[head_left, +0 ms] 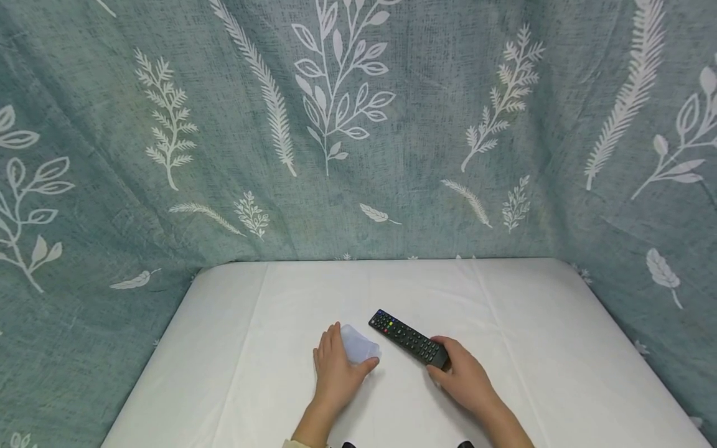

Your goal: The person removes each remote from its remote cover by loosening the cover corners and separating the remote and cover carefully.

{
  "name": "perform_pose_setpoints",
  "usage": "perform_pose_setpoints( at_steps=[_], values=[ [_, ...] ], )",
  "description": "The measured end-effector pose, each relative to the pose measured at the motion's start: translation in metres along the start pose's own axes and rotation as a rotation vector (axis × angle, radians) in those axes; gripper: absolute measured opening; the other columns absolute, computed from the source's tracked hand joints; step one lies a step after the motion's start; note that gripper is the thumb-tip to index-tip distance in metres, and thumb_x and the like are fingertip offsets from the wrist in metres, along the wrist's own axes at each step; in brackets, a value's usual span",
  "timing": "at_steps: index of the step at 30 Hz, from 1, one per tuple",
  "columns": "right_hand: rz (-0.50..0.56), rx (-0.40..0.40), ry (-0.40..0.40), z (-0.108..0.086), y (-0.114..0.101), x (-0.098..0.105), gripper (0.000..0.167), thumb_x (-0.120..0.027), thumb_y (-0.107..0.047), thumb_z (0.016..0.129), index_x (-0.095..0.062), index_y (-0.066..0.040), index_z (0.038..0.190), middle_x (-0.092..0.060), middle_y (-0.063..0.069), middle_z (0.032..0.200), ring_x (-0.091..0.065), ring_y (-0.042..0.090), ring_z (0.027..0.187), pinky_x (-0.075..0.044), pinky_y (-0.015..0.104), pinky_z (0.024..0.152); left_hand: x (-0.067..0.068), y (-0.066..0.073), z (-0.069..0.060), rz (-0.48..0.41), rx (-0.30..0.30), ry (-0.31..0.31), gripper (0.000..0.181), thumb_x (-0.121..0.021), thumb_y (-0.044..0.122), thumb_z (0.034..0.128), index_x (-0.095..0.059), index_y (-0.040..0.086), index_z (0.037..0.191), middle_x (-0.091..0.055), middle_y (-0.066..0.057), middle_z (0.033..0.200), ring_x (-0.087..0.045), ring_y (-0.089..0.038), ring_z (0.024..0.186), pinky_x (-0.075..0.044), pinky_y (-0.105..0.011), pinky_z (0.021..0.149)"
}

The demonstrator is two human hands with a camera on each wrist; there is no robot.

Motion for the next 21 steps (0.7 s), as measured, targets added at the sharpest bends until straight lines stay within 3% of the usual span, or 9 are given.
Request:
perform_pose_setpoints(
  at_steps=[5, 12, 16, 21],
  values=[
    [-0.148, 0.041, 0.041, -0.002, -0.009, 0.001, 0.061, -0.082, -0.034, 0.077, -0.062, -0.009, 0.130, -0.065, 0.010, 0.121, -0.062, 0.028, 0.115, -0.052, 0.052, 0.100, 0.000, 0.003, -0.001, 0.094, -0.005, -0.009, 0.108, -0.089, 0.040, 0.0680, -0.035, -0.012, 0.146, -0.037, -0.033, 0.151, -0.029, -0.051, 0.144, -0.015, -0.075, 0.115],
    [-0.196, 0.089, 0.054, -0.005, -0.017, 0.002, 0.068, -0.086, -0.048, 0.071, -0.065, -0.011, 0.124, -0.063, 0.007, 0.110, -0.061, 0.021, 0.100, -0.055, 0.046, 0.089, 0.001, 0.005, 0.005, 0.143, -0.062, -0.063, 0.101, -0.090, 0.032, 0.0681, -0.039, -0.009, 0.145, -0.036, -0.033, 0.149, -0.031, -0.049, 0.141, -0.017, -0.074, 0.113],
    [-0.205, 0.135, 0.053, -0.002, -0.017, 0.006, 0.069, -0.085, -0.053, 0.070, -0.066, -0.012, 0.122, -0.063, 0.007, 0.113, -0.061, 0.025, 0.104, -0.054, 0.047, 0.091, 0.000, 0.002, 0.011, 0.153, -0.092, -0.134, 0.100, -0.089, 0.031, 0.0690, -0.039, -0.005, 0.147, -0.036, -0.030, 0.149, -0.032, -0.047, 0.140, -0.019, -0.072, 0.113],
    [-0.156, 0.212, -0.010, 0.006, -0.016, 0.012, 0.064, -0.080, -0.049, 0.079, -0.062, -0.014, 0.129, -0.058, 0.013, 0.133, -0.055, 0.037, 0.124, -0.048, 0.056, 0.103, -0.002, -0.001, 0.016, 0.129, -0.125, -0.239, 0.098, -0.087, 0.030, 0.0721, -0.036, -0.001, 0.150, -0.031, -0.028, 0.153, -0.033, -0.049, 0.141, -0.021, -0.072, 0.113]
  ],
)
Point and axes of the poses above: each hand's wrist, its own z-axis towards the middle knuckle, its own x-axis out of the back of the hand, y = z × x, the point moved 10 cm from there along z, towards the middle knuckle
